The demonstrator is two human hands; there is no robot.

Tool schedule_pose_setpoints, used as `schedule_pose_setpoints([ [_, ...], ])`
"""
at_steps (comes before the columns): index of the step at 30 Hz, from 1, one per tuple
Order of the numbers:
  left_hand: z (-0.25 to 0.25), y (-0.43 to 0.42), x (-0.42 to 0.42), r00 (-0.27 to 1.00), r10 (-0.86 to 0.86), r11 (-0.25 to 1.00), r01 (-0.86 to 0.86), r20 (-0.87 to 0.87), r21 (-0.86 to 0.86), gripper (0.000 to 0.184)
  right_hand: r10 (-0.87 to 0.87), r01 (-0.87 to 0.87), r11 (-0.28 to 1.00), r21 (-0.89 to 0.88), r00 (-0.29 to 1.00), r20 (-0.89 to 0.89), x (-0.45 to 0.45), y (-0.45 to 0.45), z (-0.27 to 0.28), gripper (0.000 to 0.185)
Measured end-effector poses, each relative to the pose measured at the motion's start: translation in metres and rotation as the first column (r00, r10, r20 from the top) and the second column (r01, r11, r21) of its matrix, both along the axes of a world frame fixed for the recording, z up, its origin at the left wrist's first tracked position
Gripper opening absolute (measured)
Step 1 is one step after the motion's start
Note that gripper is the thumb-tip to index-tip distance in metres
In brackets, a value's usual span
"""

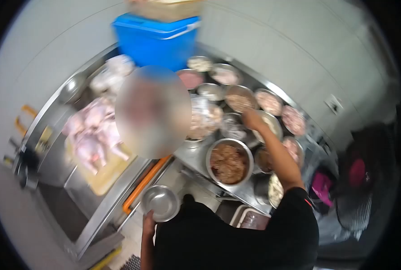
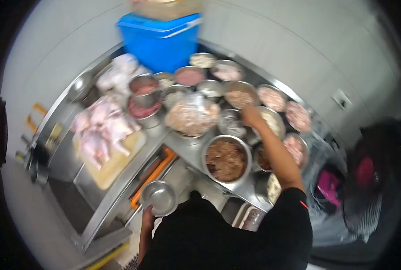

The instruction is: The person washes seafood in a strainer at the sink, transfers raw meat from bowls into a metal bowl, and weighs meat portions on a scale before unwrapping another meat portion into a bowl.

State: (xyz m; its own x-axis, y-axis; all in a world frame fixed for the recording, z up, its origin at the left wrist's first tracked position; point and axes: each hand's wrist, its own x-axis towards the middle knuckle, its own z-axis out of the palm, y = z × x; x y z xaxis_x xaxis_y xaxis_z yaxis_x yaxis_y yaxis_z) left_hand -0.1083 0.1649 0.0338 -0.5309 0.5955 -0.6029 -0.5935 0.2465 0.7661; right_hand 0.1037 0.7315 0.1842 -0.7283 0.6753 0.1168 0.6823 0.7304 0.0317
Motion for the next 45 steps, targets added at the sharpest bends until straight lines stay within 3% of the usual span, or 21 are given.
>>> schedule_pose_setpoints([
  [1,-0.014,-0.009,-0.002,0.995,-0.076,0.996,0.078,-0.059,0.031,0.042,0.185,-0.192,0.981,0.038,0.973,0.141,0.002,0.014,-0.011,0.015],
  [2,-0.048,-0.013,-0.004,0.976,-0.135,0.989,0.122,-0.17,-0.086,0.042,0.098,-0.097,0.995,-0.016,0.978,0.185,-0.007,0.004,-0.003,0.014],
  [3,-0.033,-0.01,-0.005,0.944,-0.209,0.963,0.153,-0.256,-0.22,0.043,0.125,-0.134,0.99,0.034,0.972,0.199,-0.013,0.009,-0.009,0.014],
  [4,-0.014,-0.01,0.002,0.971,-0.138,0.974,0.097,-0.193,-0.207,0.044,0.036,-0.036,0.999,-0.036,0.999,0.023,-0.009,0.009,-0.015,0.013],
  [5,0.047,0.009,0.004,0.988,-0.088,0.982,0.064,-0.127,-0.177,0.044,-0.008,0.008,1.0,-0.006,1.0,-0.027,-0.02,-0.019,0.012,0.012],
  [6,0.054,0.003,0.003,0.99,-0.07,0.982,0.046,-0.121,-0.186,0.044,0.002,-0.002,1.0,-0.029,1.0,0.01,-0.028,-0.017,0.005,0.012],
  [9,0.029,0.016,0.001,0.773,-0.439,0.887,0.29,-0.458,-0.361,0.047,-0.091,0.092,0.995,0.027,0.995,-0.043,-0.012,0.005,-0.024,0.018],
  [10,0.015,0.02,0.002,0.894,-0.339,0.939,0.3,-0.292,-0.17,0.044,-0.071,0.07,0.997,0.039,0.997,0.016,-0.007,0.007,-0.024,0.021],
  [11,0.042,0.035,0.002,0.844,-0.464,0.881,0.409,-0.268,-0.236,0.052,-0.105,0.104,0.994,0.023,0.994,0.037,-0.005,0.006,-0.023,0.023],
  [12,0.068,0.048,0.007,0.963,-0.266,0.963,0.264,-0.034,-0.048,0.046,-0.191,0.198,0.979,-0.046,0.973,0.131,-0.013,-0.007,-0.006,0.024],
  [16,0.108,0.079,0.021,0.952,-0.303,0.953,0.304,-0.053,0.016,0.041,-0.135,0.138,0.986,-0.09,0.99,0.039,-0.007,-0.022,0.019,0.025],
  [18,0.12,0.091,0.024,0.844,-0.514,0.858,0.504,-0.153,-0.101,0.042,0.09,-0.107,0.988,-0.112,0.985,-0.144,-0.002,-0.018,0.023,0.02],
  [21,0.128,0.102,0.022,0.739,-0.629,0.777,0.613,-0.241,-0.146,0.041,-0.041,-0.054,0.927,-0.37,0.969,-0.245,0.007,-0.023,0.035,0.018],
  [23,0.12,0.101,0.022,0.788,-0.588,0.809,0.575,-0.182,-0.125,0.037,-0.09,-0.032,0.922,-0.387,0.952,-0.293,0.009,-0.027,0.037,0.016],
  [25,0.118,0.097,0.019,0.597,-0.707,0.691,0.697,-0.378,-0.191,0.036,-0.126,-0.011,0.935,-0.355,0.924,-0.362,0.012,-0.031,0.042,0.018],
  [31,0.119,0.109,0.04,0.704,-0.71,0.696,0.702,-0.003,-0.152,0.037,-0.22,0.043,0.927,-0.372,0.866,-0.449,0.035,-0.025,0.056,0.021],
  [33,0.098,0.108,0.049,0.712,-0.699,0.715,0.694,-0.066,-0.084,0.038,-0.274,0.001,0.9,-0.436,0.779,-0.564,0.038,-0.028,0.071,0.023],
  [38,0.104,0.134,0.07,0.618,-0.766,0.643,0.747,-0.179,-0.171,0.039,-0.278,0.128,0.954,-0.27,0.715,-0.641,0.037,-0.061,0.131,0.021],
  [41,0.088,0.16,0.084,0.492,-0.823,0.559,0.789,-0.283,-0.254,0.039,-0.349,0.158,0.931,-0.329,0.657,-0.669,0.039,-0.069,0.148,0.024],
  [43,0.087,0.176,0.087,0.417,-0.742,0.532,0.843,-0.525,-0.082,0.04,-0.32,0.149,0.942,-0.3,0.667,-0.673,0.034,-0.083,0.165,0.023],
  [45,0.06,0.199,0.098,0.437,-0.73,0.58,0.803,-0.525,-0.137,0.041,-0.323,0.114,0.934,-0.338,0.674,-0.665,0.04,-0.078,0.165,0.024],
])
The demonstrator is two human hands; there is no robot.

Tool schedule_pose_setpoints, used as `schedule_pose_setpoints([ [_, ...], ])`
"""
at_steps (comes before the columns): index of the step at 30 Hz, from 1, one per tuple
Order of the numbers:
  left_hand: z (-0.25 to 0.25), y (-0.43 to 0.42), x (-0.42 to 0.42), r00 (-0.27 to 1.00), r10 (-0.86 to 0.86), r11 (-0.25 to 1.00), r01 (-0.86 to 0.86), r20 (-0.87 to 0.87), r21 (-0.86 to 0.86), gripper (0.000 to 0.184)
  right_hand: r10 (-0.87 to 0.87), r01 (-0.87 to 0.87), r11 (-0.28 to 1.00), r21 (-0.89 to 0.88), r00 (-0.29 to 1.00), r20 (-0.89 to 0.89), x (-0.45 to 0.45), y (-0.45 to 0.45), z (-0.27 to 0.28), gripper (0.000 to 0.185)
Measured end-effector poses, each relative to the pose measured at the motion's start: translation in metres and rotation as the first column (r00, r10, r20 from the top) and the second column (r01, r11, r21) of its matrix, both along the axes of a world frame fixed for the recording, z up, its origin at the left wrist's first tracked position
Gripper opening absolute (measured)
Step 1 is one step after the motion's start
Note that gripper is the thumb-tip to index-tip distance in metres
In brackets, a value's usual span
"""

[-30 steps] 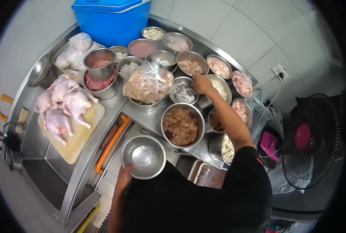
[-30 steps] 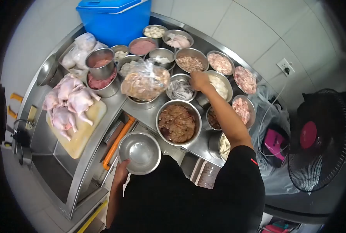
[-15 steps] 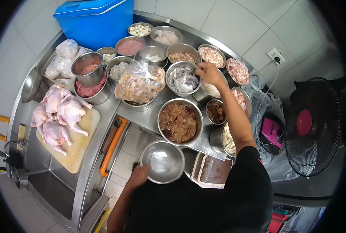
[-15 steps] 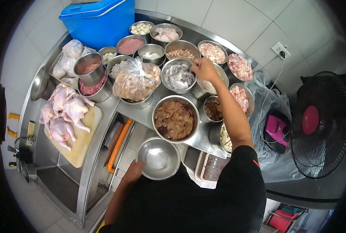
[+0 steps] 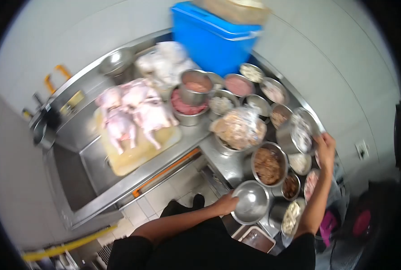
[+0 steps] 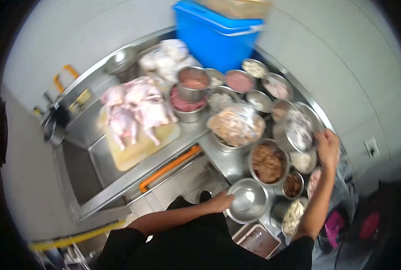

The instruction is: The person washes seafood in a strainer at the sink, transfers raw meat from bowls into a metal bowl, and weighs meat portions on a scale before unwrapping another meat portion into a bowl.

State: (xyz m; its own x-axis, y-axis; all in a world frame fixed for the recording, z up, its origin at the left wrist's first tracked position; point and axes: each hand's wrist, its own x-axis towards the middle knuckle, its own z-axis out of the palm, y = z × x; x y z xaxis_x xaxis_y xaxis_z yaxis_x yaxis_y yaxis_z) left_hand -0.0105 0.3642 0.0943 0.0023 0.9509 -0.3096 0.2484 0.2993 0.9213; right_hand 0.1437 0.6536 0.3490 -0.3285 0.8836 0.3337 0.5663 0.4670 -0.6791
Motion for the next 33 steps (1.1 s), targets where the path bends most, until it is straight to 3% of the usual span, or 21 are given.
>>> schedule_pose_setpoints([
  [2,-0.003,0.019,-0.003,0.988,0.127,0.991,-0.123,0.087,-0.05,0.043,0.055,-0.056,0.997,-0.044,0.998,-0.015,-0.008,-0.009,0.007,0.028],
  [3,0.022,0.017,-0.024,0.98,0.184,0.982,-0.18,0.082,-0.051,0.043,0.148,-0.149,0.989,-0.02,0.988,-0.053,-0.007,-0.001,0.003,0.03],
  [5,0.089,-0.001,-0.06,0.974,0.108,0.964,-0.054,0.199,-0.259,0.045,0.214,-0.224,0.971,-0.088,0.971,-0.106,-0.031,-0.019,0.018,0.031],
  [6,0.074,-0.012,-0.069,0.969,0.152,0.962,-0.099,0.196,-0.255,0.045,0.259,-0.269,0.96,-0.084,0.96,-0.108,-0.047,-0.027,0.025,0.031],
  [8,0.033,-0.04,-0.091,0.922,0.162,0.987,-0.155,0.352,-0.048,0.047,0.354,-0.369,0.916,-0.159,0.928,-0.115,-0.075,-0.046,0.037,0.032],
  [10,0.051,-0.088,-0.129,0.976,0.189,0.981,-0.183,0.105,-0.063,0.042,0.439,-0.45,0.88,-0.154,0.893,-0.104,-0.11,-0.064,0.04,0.031],
  [12,0.032,-0.139,-0.156,0.895,0.422,0.906,-0.41,0.145,-0.111,0.037,0.584,-0.586,0.796,-0.149,0.809,-0.063,-0.154,-0.085,0.038,0.031],
  [14,0.053,-0.202,-0.187,0.816,0.577,0.81,-0.564,0.047,-0.16,0.034,0.665,-0.656,0.738,-0.156,0.747,0.0,-0.208,-0.119,0.036,0.032],
  [16,0.022,-0.269,-0.209,0.663,0.742,0.668,-0.744,-0.101,0.025,0.034,0.76,-0.751,0.64,-0.162,0.649,-0.005,-0.267,-0.152,0.022,0.033],
  [18,0.002,-0.327,-0.229,0.381,0.92,0.39,-0.913,-0.096,0.121,0.033,0.846,-0.84,0.532,-0.102,0.534,0.015,-0.33,-0.185,0.003,0.033],
  [20,0.017,-0.39,-0.25,0.214,0.847,0.398,-0.862,-0.487,0.314,0.031,0.856,-0.849,0.5,-0.17,0.514,-0.05,-0.386,-0.233,-0.008,0.033],
  [21,0.035,-0.405,-0.262,0.072,0.98,0.101,-0.983,-0.187,0.15,0.031,0.859,-0.848,0.496,-0.189,0.51,-0.036,-0.411,-0.25,-0.016,0.033],
  [22,0.054,-0.419,-0.277,-0.156,0.985,-0.147,-0.984,0.079,-0.104,0.033,0.857,-0.845,0.485,-0.225,0.51,-0.069,-0.434,-0.264,-0.023,0.034],
  [24,0.065,-0.453,-0.304,-0.215,0.971,-0.186,-0.955,0.108,-0.231,0.035,0.84,-0.825,0.495,-0.273,0.535,-0.09,-0.471,-0.285,-0.039,0.034],
  [25,0.071,-0.461,-0.316,-0.177,0.983,-0.167,-0.974,0.054,-0.154,0.032,0.814,-0.819,0.497,-0.286,0.554,-0.172,-0.484,-0.293,-0.047,0.034],
  [26,0.076,-0.467,-0.33,-0.086,0.996,-0.077,-0.98,0.038,-0.181,0.032,0.777,-0.809,0.506,-0.299,0.578,-0.249,-0.491,-0.295,-0.054,0.035],
  [28,0.093,-0.457,-0.353,0.077,0.997,0.076,-0.963,0.007,-0.259,0.034,0.747,-0.779,0.558,-0.286,0.622,-0.235,-0.502,-0.282,-0.062,0.034],
  [30,0.057,-0.447,-0.369,0.4,0.911,0.384,-0.911,-0.097,-0.151,0.04,0.726,-0.76,0.598,-0.255,0.648,-0.23,-0.499,-0.275,-0.057,0.034],
  [31,0.071,-0.426,-0.374,0.59,0.721,0.596,-0.796,-0.365,-0.108,0.046,0.685,-0.725,0.635,-0.267,0.688,-0.239,-0.498,-0.276,-0.05,0.033],
  [32,0.065,-0.407,-0.381,0.652,0.721,0.581,-0.754,-0.237,-0.306,0.047,0.647,-0.693,0.665,-0.278,0.721,-0.248,-0.497,-0.276,-0.041,0.032],
  [33,0.096,-0.377,-0.38,0.695,0.713,0.649,-0.706,-0.098,-0.284,0.045,0.625,-0.652,0.711,-0.263,0.758,-0.189,-0.493,-0.275,-0.033,0.032],
])
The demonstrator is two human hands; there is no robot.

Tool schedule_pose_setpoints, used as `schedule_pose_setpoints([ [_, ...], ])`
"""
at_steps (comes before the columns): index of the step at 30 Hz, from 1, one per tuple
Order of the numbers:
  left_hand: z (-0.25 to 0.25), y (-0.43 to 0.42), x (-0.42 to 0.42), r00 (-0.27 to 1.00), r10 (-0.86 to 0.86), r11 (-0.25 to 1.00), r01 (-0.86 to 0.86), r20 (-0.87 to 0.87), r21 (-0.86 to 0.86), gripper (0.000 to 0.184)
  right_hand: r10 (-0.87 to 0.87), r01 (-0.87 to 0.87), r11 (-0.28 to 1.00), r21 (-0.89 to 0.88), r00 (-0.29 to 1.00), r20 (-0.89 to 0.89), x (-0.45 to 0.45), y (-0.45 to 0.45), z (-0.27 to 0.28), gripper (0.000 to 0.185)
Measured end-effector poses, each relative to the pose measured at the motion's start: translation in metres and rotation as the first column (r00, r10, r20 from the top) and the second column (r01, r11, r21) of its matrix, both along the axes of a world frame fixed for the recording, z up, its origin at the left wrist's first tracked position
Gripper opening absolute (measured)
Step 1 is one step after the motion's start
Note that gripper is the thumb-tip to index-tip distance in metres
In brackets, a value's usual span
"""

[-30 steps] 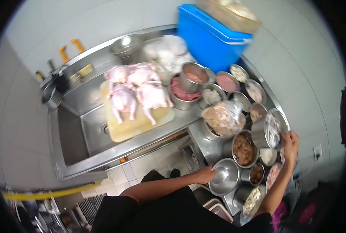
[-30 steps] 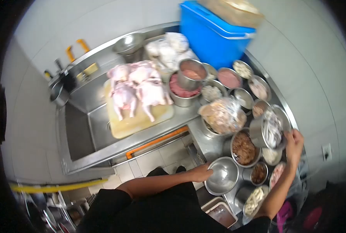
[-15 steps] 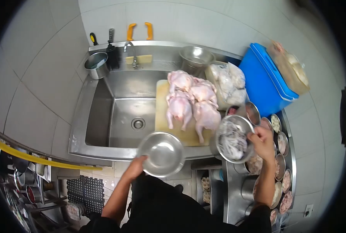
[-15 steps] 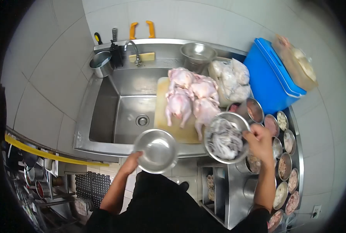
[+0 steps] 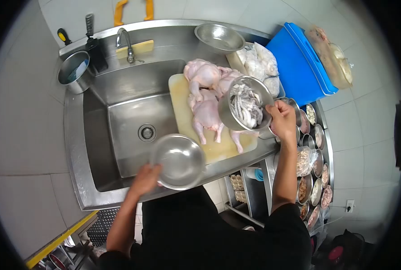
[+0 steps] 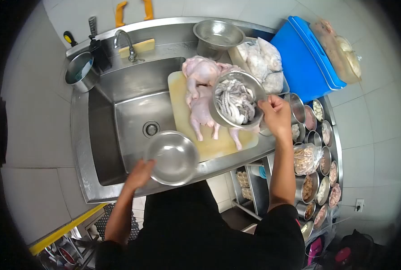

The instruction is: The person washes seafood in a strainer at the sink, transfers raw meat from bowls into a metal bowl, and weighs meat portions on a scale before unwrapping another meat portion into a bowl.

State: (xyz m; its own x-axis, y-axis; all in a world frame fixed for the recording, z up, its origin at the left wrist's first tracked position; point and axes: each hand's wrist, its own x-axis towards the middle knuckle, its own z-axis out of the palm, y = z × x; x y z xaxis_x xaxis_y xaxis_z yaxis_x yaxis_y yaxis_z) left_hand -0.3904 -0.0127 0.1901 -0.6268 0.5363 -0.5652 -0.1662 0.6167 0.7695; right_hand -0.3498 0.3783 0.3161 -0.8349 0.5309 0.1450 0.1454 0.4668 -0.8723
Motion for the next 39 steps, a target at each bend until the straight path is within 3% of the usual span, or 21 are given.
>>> schedule_pose_setpoints([
  [2,-0.01,0.044,0.015,0.977,0.025,0.982,-0.064,0.213,0.18,0.04,-0.05,0.051,0.999,-0.02,0.999,0.019,0.009,0.009,0.007,0.031],
  [4,-0.056,0.081,0.03,0.974,-0.07,0.93,-0.014,0.215,0.368,0.04,-0.14,0.143,0.989,-0.037,0.988,0.071,0.024,0.018,0.013,0.029],
  [5,-0.079,0.1,0.039,0.974,-0.085,0.928,0.001,0.212,0.371,0.04,-0.155,0.158,0.987,-0.033,0.986,0.068,0.032,0.023,0.014,0.029],
  [6,-0.1,0.117,0.048,0.997,-0.075,0.919,0.059,0.025,0.389,0.042,-0.163,0.162,0.987,0.021,0.986,0.044,0.04,0.027,0.014,0.029],
  [7,-0.098,0.133,0.049,0.984,-0.055,0.911,0.119,-0.168,0.395,0.044,-0.166,0.165,0.984,0.073,0.986,0.016,0.047,0.032,0.013,0.029],
  [8,-0.096,0.146,0.049,0.981,-0.061,0.909,0.13,-0.182,0.395,0.044,-0.192,0.19,0.98,0.057,0.981,0.023,0.055,0.041,0.009,0.03],
  [10,-0.066,0.161,0.047,0.984,0.015,0.908,-0.088,0.178,0.41,0.051,-0.211,0.211,0.976,0.056,0.977,-0.003,0.068,0.049,0.002,0.03],
  [16,-0.039,0.165,0.037,0.99,-0.04,0.988,0.019,0.137,0.151,0.055,-0.266,0.264,0.962,0.065,0.964,0.028,0.099,0.064,-0.019,0.032],
  [17,-0.036,0.161,0.034,0.991,-0.038,0.989,0.02,0.128,0.144,0.055,-0.282,0.281,0.959,0.032,0.958,0.04,0.101,0.065,-0.023,0.032],
  [19,-0.035,0.148,0.031,0.986,0.079,0.943,-0.121,0.144,0.309,0.051,-0.294,0.294,0.956,-0.003,0.955,0.037,0.106,0.067,-0.028,0.031],
  [21,-0.04,0.137,0.0,0.986,0.113,0.924,-0.151,0.126,0.352,0.042,-0.303,0.303,0.953,0.008,0.952,0.032,0.107,0.069,-0.032,0.031],
  [23,-0.029,0.136,-0.043,0.942,0.334,0.809,-0.27,-0.031,0.522,0.03,-0.314,0.313,0.949,0.03,0.949,0.023,0.109,0.077,-0.037,0.031],
  [25,-0.013,0.16,-0.114,0.863,0.438,0.756,-0.202,-0.253,0.623,0.023,-0.331,0.329,0.943,0.05,0.943,0.027,0.109,0.079,-0.041,0.031],
  [27,-0.002,0.199,-0.189,0.868,0.435,0.681,-0.141,-0.241,0.718,0.029,-0.35,0.35,0.937,0.011,0.937,0.003,0.106,0.076,-0.041,0.03],
  [29,0.004,0.242,-0.249,0.907,0.418,0.694,-0.281,-0.053,0.663,0.042,-0.364,0.365,0.929,0.058,0.931,-0.014,0.103,0.069,-0.036,0.029],
  [31,0.017,0.285,-0.283,0.843,0.533,0.649,-0.462,0.072,0.605,0.055,-0.394,0.394,0.919,0.012,0.918,0.034,0.099,0.058,-0.027,0.031],
  [32,0.009,0.302,-0.304,0.843,0.533,0.638,-0.458,0.076,0.619,0.055,-0.409,0.409,0.913,0.003,0.912,0.035,0.099,0.056,-0.029,0.031],
  [34,-0.014,0.333,-0.342,0.895,0.405,0.748,-0.44,0.184,0.497,0.049,-0.425,0.425,0.905,-0.01,0.905,0.038,0.104,0.057,-0.037,0.028],
  [35,-0.013,0.338,-0.349,0.897,0.404,0.742,-0.437,0.181,0.509,0.049,-0.424,0.424,0.905,-0.003,0.905,0.025,0.104,0.055,-0.038,0.028],
  [37,-0.009,0.346,-0.351,0.764,0.629,0.549,-0.566,0.142,0.614,0.034,-0.402,0.402,0.915,-0.023,0.916,0.001,0.104,0.051,-0.035,0.028],
  [39,0.008,0.315,-0.349,0.817,0.576,0.612,-0.451,0.025,0.65,0.028,-0.406,0.406,0.914,-0.017,0.914,0.007,0.102,0.046,-0.031,0.028],
])
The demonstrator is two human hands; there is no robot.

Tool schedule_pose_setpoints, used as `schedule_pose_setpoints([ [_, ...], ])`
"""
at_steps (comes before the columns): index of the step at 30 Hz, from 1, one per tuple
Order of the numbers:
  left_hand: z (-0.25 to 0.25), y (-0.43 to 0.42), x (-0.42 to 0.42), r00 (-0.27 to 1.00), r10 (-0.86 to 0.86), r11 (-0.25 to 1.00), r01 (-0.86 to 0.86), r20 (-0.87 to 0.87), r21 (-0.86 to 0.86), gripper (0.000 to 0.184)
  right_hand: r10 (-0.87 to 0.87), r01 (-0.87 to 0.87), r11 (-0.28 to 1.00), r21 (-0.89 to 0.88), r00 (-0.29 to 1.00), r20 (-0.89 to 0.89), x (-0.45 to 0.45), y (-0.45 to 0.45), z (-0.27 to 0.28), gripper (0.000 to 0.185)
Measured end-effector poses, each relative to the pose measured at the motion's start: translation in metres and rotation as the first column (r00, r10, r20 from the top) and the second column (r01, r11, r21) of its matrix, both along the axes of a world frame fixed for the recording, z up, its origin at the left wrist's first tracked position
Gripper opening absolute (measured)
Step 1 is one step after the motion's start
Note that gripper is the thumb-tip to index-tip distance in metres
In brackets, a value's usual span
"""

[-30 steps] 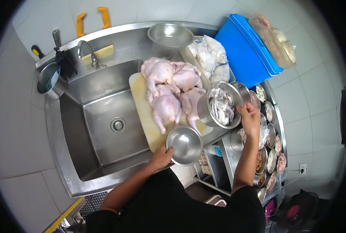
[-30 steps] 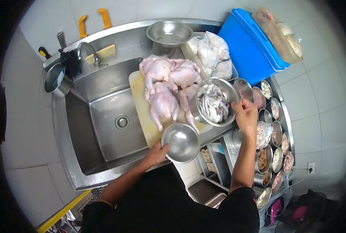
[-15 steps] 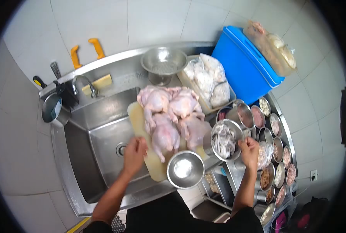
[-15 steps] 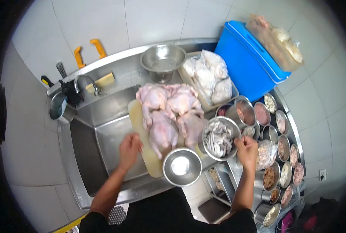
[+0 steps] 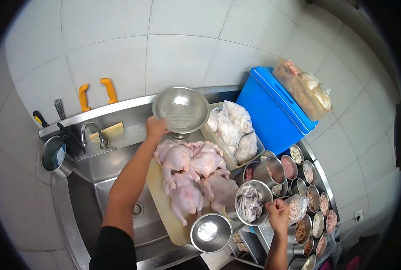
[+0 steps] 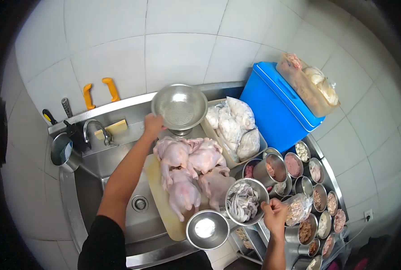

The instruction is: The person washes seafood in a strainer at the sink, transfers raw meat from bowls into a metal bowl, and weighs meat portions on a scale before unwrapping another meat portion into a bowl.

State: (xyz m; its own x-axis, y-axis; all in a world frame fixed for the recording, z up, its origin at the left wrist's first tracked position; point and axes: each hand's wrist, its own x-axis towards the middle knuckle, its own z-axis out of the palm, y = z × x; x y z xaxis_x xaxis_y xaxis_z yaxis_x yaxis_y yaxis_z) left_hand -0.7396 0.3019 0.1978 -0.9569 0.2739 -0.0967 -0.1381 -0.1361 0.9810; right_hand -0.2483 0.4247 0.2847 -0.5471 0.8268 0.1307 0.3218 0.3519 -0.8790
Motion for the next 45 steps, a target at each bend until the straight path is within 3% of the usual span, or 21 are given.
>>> schedule_pose_setpoints([
  [2,0.023,-0.058,0.02,0.995,-0.028,0.987,0.012,-0.1,-0.159,0.026,0.002,-0.001,1.0,-0.014,1.0,0.025,-0.007,-0.009,0.012,0.027],
  [6,0.008,-0.204,0.067,0.925,-0.062,0.873,-0.132,-0.375,-0.47,0.02,0.214,-0.22,0.969,0.111,0.975,0.063,-0.04,-0.023,0.021,0.028],
  [7,0.027,-0.234,0.1,0.905,-0.064,0.9,-0.129,-0.42,-0.416,0.019,0.288,-0.296,0.947,0.128,0.954,0.078,-0.056,-0.031,0.025,0.029],
  [8,0.0,-0.277,0.108,0.962,-0.089,0.809,-0.082,-0.258,-0.583,0.022,0.362,-0.372,0.917,0.145,0.928,0.094,-0.075,-0.041,0.029,0.03],
  [10,-0.027,-0.331,0.147,0.973,-0.025,0.887,-0.085,-0.231,-0.454,0.023,0.503,-0.522,0.832,0.187,0.853,0.141,-0.115,-0.058,0.023,0.029],
  [12,-0.043,-0.362,0.178,0.995,0.101,0.88,-0.1,-0.022,-0.465,0.021,0.623,-0.637,0.769,0.048,0.765,0.165,-0.164,-0.088,0.018,0.025],
  [14,-0.09,-0.388,0.187,0.959,0.193,0.916,-0.1,0.209,-0.389,0.023,0.719,-0.744,0.652,0.143,0.667,0.194,-0.217,-0.12,-0.001,0.023],
  [18,-0.179,-0.401,0.179,0.903,0.369,0.85,-0.232,0.22,-0.473,0.024,0.794,-0.833,0.552,-0.032,0.514,0.325,-0.309,-0.197,-0.069,0.02],
  [19,-0.23,-0.409,0.169,0.902,0.389,0.792,-0.225,0.185,-0.568,0.021,0.788,-0.807,0.575,-0.132,0.503,0.354,-0.327,-0.221,-0.085,0.018],
  [21,-0.223,-0.389,0.168,0.818,0.497,0.811,-0.317,0.291,-0.492,0.025,0.789,-0.783,0.579,-0.226,0.469,0.396,-0.357,-0.26,-0.122,0.018],
  [23,-0.279,-0.386,0.165,0.756,0.551,0.817,-0.403,0.353,-0.414,0.028,0.599,-0.725,0.686,0.054,0.606,0.523,-0.379,-0.288,-0.177,0.024],
  [24,-0.343,-0.386,0.16,0.761,0.56,0.767,-0.329,0.326,-0.55,0.03,0.602,-0.732,0.679,0.053,0.596,0.531,-0.384,-0.295,-0.205,0.024],
  [26,-0.383,-0.39,0.163,0.766,0.57,0.69,-0.25,0.298,-0.679,0.032,0.457,-0.606,0.784,0.132,0.709,0.538,-0.386,-0.311,-0.262,0.029],
  [29,-0.387,-0.367,0.167,0.7,0.617,0.748,-0.382,0.359,-0.542,0.033,0.375,-0.467,0.884,0.017,0.73,0.572,-0.375,-0.321,-0.321,0.031],
  [35,-0.409,-0.345,0.175,0.693,0.621,0.754,-0.401,0.366,-0.52,0.027,0.288,-0.365,0.931,-0.029,0.681,0.673,-0.36,-0.315,-0.416,0.03],
  [37,-0.403,-0.345,0.174,0.764,0.596,0.711,-0.36,0.246,-0.604,0.023,0.296,-0.377,0.926,-0.011,0.708,0.641,-0.359,-0.311,-0.446,0.029],
  [39,-0.4,-0.345,0.171,0.759,0.59,0.707,-0.319,0.277,-0.631,0.024,0.442,-0.353,0.896,-0.269,0.646,0.622,-0.36,-0.304,-0.466,0.033],
  [40,-0.404,-0.343,0.17,0.748,0.588,0.701,-0.281,0.308,-0.655,0.024,0.434,-0.348,0.9,-0.263,0.648,0.626,-0.364,-0.308,-0.459,0.033],
  [42,-0.415,-0.344,0.165,0.68,0.575,0.78,-0.286,0.455,-0.557,0.028,0.21,-0.361,0.932,0.043,0.633,0.745,-0.368,-0.317,-0.44,0.04],
  [44,-0.417,-0.342,0.164,0.6,0.538,0.838,-0.311,0.592,-0.448,0.032,0.245,-0.33,0.936,0.122,0.861,0.445,-0.391,-0.309,-0.415,0.04],
  [45,-0.414,-0.343,0.164,0.545,0.534,0.845,-0.356,0.646,-0.398,0.035,0.274,-0.23,0.946,-0.229,0.944,0.184,-0.409,-0.313,-0.369,0.043],
])
